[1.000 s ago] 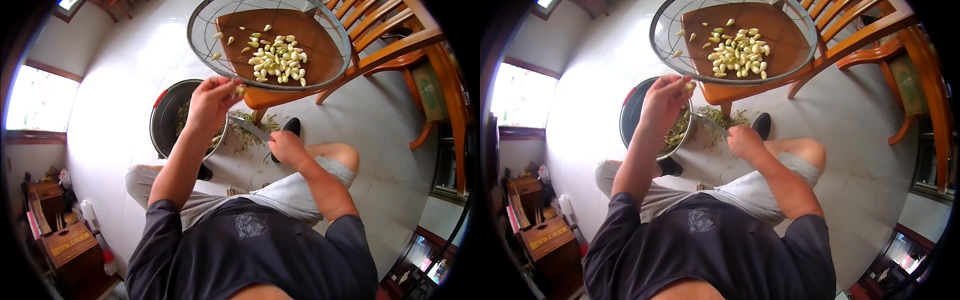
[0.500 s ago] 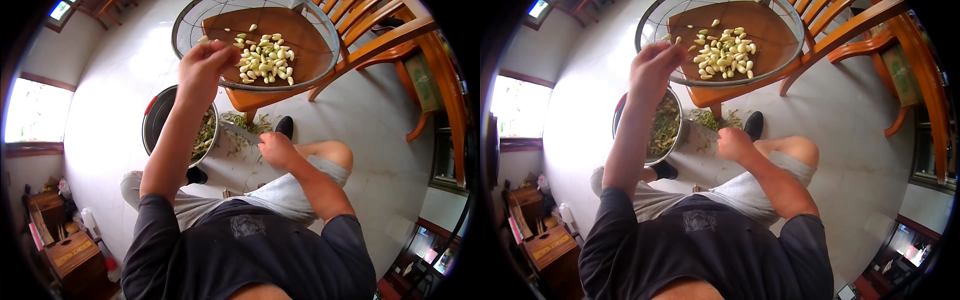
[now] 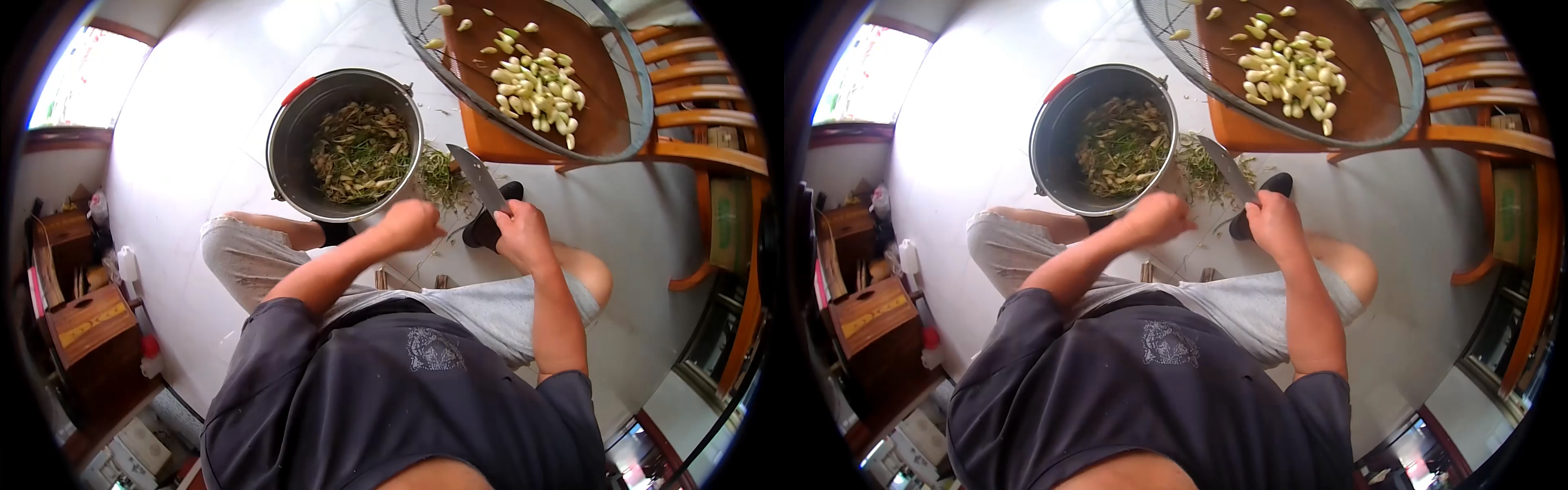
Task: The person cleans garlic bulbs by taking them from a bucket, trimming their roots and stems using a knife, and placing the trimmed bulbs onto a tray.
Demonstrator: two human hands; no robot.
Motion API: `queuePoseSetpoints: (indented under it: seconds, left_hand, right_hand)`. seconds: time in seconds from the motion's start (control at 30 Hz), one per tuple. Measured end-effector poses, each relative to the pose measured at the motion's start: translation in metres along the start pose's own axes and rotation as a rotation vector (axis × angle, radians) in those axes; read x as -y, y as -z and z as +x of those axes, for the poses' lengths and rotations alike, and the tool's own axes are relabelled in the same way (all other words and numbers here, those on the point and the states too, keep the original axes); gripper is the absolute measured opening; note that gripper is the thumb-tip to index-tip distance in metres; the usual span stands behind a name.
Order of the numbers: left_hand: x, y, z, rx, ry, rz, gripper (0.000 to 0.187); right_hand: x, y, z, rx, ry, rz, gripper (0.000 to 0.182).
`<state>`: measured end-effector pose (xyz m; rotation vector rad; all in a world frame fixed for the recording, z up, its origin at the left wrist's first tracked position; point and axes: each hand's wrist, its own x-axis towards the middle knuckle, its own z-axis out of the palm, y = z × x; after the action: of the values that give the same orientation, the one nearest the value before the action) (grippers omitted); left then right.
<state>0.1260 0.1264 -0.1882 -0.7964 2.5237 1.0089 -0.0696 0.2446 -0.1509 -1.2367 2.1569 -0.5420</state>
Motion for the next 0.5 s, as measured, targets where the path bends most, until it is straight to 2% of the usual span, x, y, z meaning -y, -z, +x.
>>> queuePoseSetpoints:
  seconds: [0.07,0.17,0.23,0.3,0.33,0.5]
  left_hand:
    - [0.015,0.042,0.000,-0.142,0.097,-0.175,0.029]
    - [0.077,0.092,0.009,-0.400,0.255,-0.396,0.028]
    - [0.143,0.100,0.031,-0.545,0.414,-0.472,0.025]
    - [0.202,0.089,0.047,-0.631,0.493,-0.435,0.022]
    - [0.225,0.079,0.052,-0.638,0.444,-0.384,0.020]
    - [0.240,0.043,0.072,-0.483,0.425,-0.217,0.022]
  right_hand:
    - [0.004,0.000,0.004,0.025,-0.012,0.002,0.020]
    - [0.018,0.001,0.007,0.036,-0.043,0.006,0.020]
    - [0.023,0.000,0.009,0.087,-0.075,0.019,0.020]
    - [0.026,-0.002,0.011,0.118,-0.067,0.031,0.021]
    - [0.028,-0.004,0.012,0.126,-0.044,0.037,0.021]
    - [0.036,-0.008,0.020,0.176,-0.041,0.036,0.019]
